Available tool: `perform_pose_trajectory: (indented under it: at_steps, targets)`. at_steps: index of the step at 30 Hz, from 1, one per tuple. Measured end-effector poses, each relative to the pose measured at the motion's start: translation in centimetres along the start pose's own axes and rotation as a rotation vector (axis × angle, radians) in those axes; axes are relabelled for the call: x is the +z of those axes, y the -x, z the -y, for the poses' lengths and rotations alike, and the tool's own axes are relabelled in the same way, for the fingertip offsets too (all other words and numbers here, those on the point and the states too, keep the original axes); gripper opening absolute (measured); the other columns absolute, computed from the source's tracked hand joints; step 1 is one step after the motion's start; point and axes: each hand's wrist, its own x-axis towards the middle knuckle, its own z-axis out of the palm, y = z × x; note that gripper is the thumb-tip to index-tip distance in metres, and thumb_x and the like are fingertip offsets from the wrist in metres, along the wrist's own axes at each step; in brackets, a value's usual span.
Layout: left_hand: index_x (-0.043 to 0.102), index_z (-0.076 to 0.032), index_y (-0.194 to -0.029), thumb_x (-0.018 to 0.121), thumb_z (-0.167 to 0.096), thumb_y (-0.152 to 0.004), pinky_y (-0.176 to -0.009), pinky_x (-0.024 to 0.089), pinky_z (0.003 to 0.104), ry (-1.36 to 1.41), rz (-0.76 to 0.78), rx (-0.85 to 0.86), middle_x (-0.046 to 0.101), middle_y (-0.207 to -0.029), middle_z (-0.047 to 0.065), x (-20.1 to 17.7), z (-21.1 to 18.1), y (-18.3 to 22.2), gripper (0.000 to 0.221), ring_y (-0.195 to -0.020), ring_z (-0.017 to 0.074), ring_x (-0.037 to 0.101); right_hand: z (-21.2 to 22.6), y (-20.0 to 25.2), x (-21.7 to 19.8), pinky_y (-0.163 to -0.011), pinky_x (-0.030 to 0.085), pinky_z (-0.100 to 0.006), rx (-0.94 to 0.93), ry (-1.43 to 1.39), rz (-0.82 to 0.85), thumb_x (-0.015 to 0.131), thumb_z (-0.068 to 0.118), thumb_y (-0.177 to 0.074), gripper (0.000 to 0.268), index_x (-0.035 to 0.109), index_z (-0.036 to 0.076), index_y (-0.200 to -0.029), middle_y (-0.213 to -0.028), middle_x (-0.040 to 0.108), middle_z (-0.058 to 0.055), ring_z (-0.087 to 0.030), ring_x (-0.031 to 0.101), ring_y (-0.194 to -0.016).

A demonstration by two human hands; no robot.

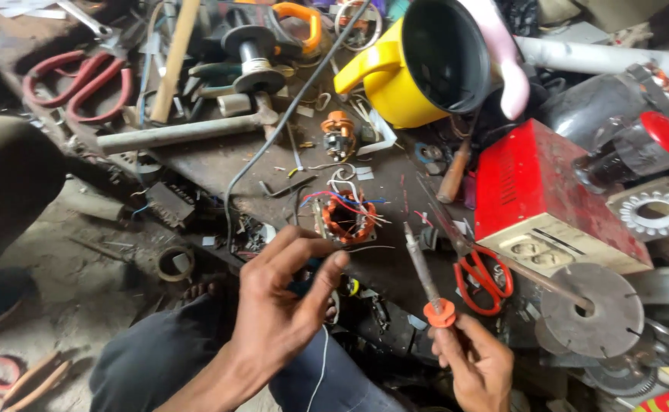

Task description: Soldering electrical wires to a motor stator component on a cluttered workbench.

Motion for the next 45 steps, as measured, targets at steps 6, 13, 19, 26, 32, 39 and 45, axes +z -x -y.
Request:
perform_pose_trajectory:
  at_steps: [6,13,19,26,32,39,45]
  targets:
    - [0.072,-0.005,-0.09,0.068,-0.018,-0.097,-0.061,0.045,0.025,-0.019,0.042,-0.014,0.063,-0.081,0.002,0.0,0.2,0.1,0.015,-0.069,0.0116,0.058,-1.7,-1.5,-0.6,-0.058,0.056,-0.025,-0.013,0.115,-0.01,0.065,0.021,-0.093,0.031,0.079,0.003,-0.115,-0.073,0.074,-0.008,-0.014,0.065,-0.06]
    - [0.073,-0.005,-0.092,0.068,-0.019,-0.096,-0.06,0.046,0.026,-0.049,0.064,-0.026,0.063,-0.08,0.001,0.2,0.3,0.3,0.015,-0.068,0.0121,0.06,-2.2,-2.6,-0.8,-0.046,0.052,-0.024,-0.106,0.105,0.022,0.064,0.021,-0.094,0.028,0.078,0.001,-0.108,-0.067,0.074,-0.008,-0.013,0.063,-0.049]
    - [0.073,-0.006,-0.092,0.07,-0.019,-0.095,-0.053,0.04,0.026,-0.035,0.066,-0.064,0.059,-0.076,0.0,0.7,0.6,0.7,0.014,-0.062,0.0108,0.049,-2.2,-2.5,-0.8,-0.047,0.052,-0.026,-0.09,0.12,0.044,0.061,0.02,-0.096,0.028,0.078,0.0,-0.107,-0.068,0.072,-0.008,-0.014,0.06,-0.052]
    - [0.075,-0.005,-0.094,0.073,-0.015,-0.094,-0.064,0.049,0.025,-0.014,-0.001,-0.016,0.065,-0.083,0.003,0.8,0.6,0.4,0.01,-0.072,0.0123,0.061,-2.1,-2.6,-0.7,-0.046,0.053,-0.025,-0.119,0.136,0.034,0.062,0.023,-0.096,0.029,0.078,0.001,-0.107,-0.067,0.073,-0.008,-0.013,0.062,-0.05]
    - [0.076,-0.002,-0.094,0.074,-0.012,-0.092,-0.065,0.049,0.024,-0.017,-0.046,0.0,0.066,-0.084,0.005,1.3,0.6,0.3,0.009,-0.071,0.0125,0.062,-2.1,-2.5,-0.9,-0.048,0.056,-0.025,-0.111,0.137,0.04,0.063,0.023,-0.095,0.03,0.078,0.003,-0.112,-0.067,0.073,-0.007,-0.013,0.063,-0.051]
    - [0.076,-0.003,-0.098,0.073,-0.011,-0.093,-0.068,0.052,0.024,0.005,-0.008,0.0,0.066,-0.086,0.005,1.9,1.0,0.3,0.01,-0.074,0.0129,0.065,-2.6,-2.7,-1.0,-0.044,0.052,-0.023,-0.209,0.079,0.09,0.062,0.023,-0.095,0.028,0.076,0.001,-0.104,-0.065,0.069,-0.006,-0.012,0.059,-0.049]
    - [0.076,-0.005,-0.098,0.073,-0.012,-0.093,-0.068,0.051,0.024,-0.011,-0.008,0.01,0.067,-0.087,0.004,2.5,1.2,0.2,0.009,-0.074,0.0122,0.065,-3.1,-2.8,-1.1,-0.043,0.053,-0.023,-0.214,0.076,0.095,0.063,0.025,-0.093,0.03,0.077,0.001,-0.105,-0.063,0.072,-0.007,-0.012,0.06,-0.046]
